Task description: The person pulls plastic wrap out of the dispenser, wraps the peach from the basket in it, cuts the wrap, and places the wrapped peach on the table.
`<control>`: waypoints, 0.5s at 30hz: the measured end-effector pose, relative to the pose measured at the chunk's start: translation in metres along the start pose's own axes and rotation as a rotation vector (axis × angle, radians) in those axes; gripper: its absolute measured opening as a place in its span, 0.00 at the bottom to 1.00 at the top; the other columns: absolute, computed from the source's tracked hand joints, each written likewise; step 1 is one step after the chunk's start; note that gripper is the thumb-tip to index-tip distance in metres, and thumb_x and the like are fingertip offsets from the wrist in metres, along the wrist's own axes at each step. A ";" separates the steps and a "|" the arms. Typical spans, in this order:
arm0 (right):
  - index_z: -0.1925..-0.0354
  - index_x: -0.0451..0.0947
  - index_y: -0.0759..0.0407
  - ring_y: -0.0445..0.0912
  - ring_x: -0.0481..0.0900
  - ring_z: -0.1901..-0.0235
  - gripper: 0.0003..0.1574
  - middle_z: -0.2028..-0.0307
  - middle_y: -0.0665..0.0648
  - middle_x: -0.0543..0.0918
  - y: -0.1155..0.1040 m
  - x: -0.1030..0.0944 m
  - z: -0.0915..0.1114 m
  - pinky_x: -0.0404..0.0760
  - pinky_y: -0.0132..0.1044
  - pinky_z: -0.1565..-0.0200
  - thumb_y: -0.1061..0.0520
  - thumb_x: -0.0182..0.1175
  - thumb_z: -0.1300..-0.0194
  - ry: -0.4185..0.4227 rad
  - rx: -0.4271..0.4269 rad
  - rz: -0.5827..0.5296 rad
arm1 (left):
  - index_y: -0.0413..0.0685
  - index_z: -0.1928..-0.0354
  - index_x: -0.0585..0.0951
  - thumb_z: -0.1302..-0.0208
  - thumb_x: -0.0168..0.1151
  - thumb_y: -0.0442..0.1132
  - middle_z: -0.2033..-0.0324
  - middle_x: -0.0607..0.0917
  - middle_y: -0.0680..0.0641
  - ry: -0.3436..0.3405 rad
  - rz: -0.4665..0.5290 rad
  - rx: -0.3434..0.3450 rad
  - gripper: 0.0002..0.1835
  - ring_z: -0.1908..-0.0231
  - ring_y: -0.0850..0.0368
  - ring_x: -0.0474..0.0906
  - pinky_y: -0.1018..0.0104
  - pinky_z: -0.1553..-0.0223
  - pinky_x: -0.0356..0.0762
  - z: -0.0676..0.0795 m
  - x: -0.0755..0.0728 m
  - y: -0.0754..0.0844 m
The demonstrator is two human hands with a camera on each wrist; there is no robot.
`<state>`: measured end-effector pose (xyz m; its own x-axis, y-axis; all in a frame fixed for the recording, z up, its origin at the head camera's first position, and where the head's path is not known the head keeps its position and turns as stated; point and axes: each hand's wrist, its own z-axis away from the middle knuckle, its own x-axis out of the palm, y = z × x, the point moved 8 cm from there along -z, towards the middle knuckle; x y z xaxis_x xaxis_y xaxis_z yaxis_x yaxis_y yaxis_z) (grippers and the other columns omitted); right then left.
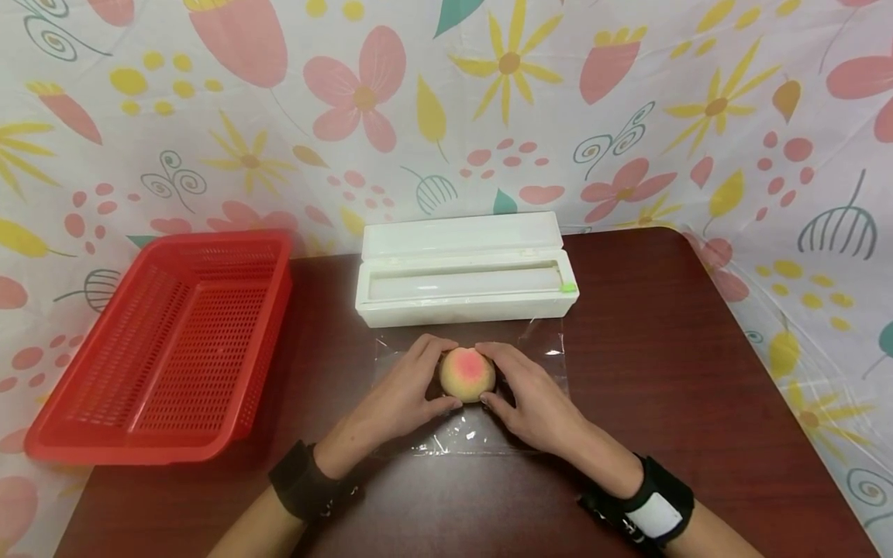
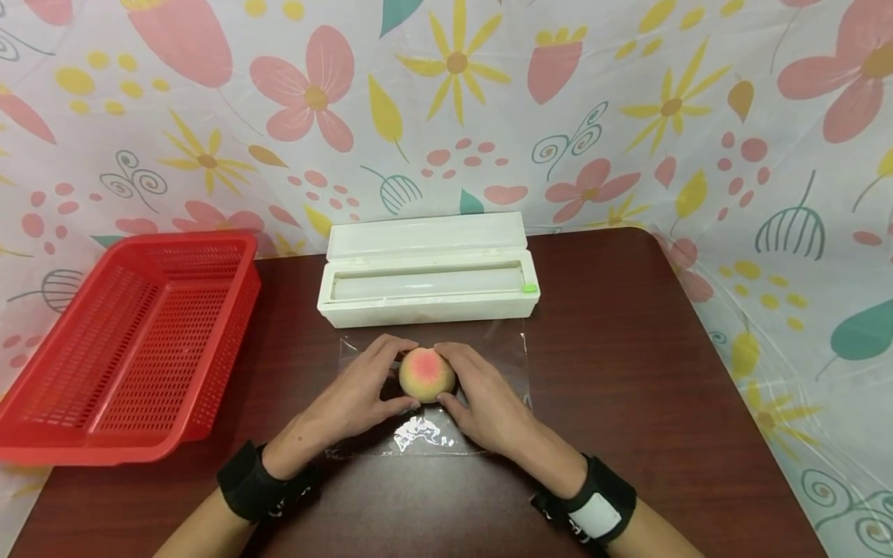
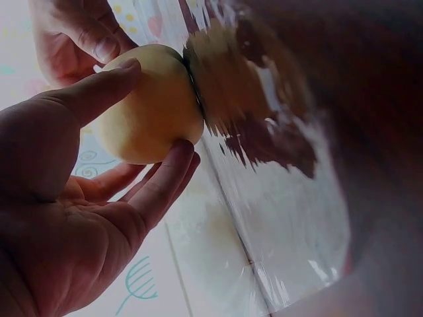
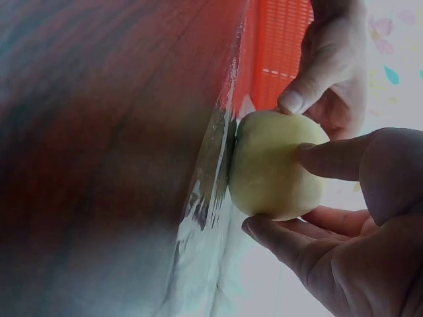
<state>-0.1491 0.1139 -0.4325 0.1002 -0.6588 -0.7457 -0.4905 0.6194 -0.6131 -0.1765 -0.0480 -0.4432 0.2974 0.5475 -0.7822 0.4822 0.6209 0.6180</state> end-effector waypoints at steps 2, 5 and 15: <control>0.29 0.70 0.64 0.51 0.80 0.36 0.42 0.35 0.58 0.79 0.000 0.000 0.000 0.80 0.49 0.35 0.64 0.76 0.37 -0.002 -0.002 0.001 | 0.49 0.31 0.72 0.43 0.84 0.45 0.40 0.76 0.49 -0.002 -0.005 0.000 0.40 0.44 0.53 0.79 0.56 0.40 0.81 0.000 0.000 0.000; 0.28 0.70 0.64 0.50 0.80 0.36 0.42 0.35 0.58 0.79 0.000 0.000 0.001 0.80 0.50 0.35 0.64 0.76 0.37 -0.005 0.002 -0.001 | 0.50 0.31 0.72 0.42 0.83 0.46 0.40 0.76 0.50 -0.009 -0.012 -0.005 0.40 0.44 0.55 0.79 0.58 0.40 0.81 0.000 0.002 -0.001; 0.28 0.70 0.65 0.50 0.79 0.35 0.42 0.34 0.58 0.79 0.000 0.001 0.001 0.79 0.50 0.34 0.64 0.76 0.36 -0.007 -0.001 0.007 | 0.50 0.29 0.71 0.41 0.83 0.45 0.40 0.75 0.48 -0.009 -0.014 0.000 0.41 0.44 0.54 0.79 0.57 0.40 0.82 0.000 0.002 0.000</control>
<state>-0.1483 0.1136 -0.4330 0.1027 -0.6511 -0.7520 -0.4918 0.6239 -0.6073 -0.1754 -0.0470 -0.4452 0.2981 0.5335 -0.7916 0.4862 0.6287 0.6068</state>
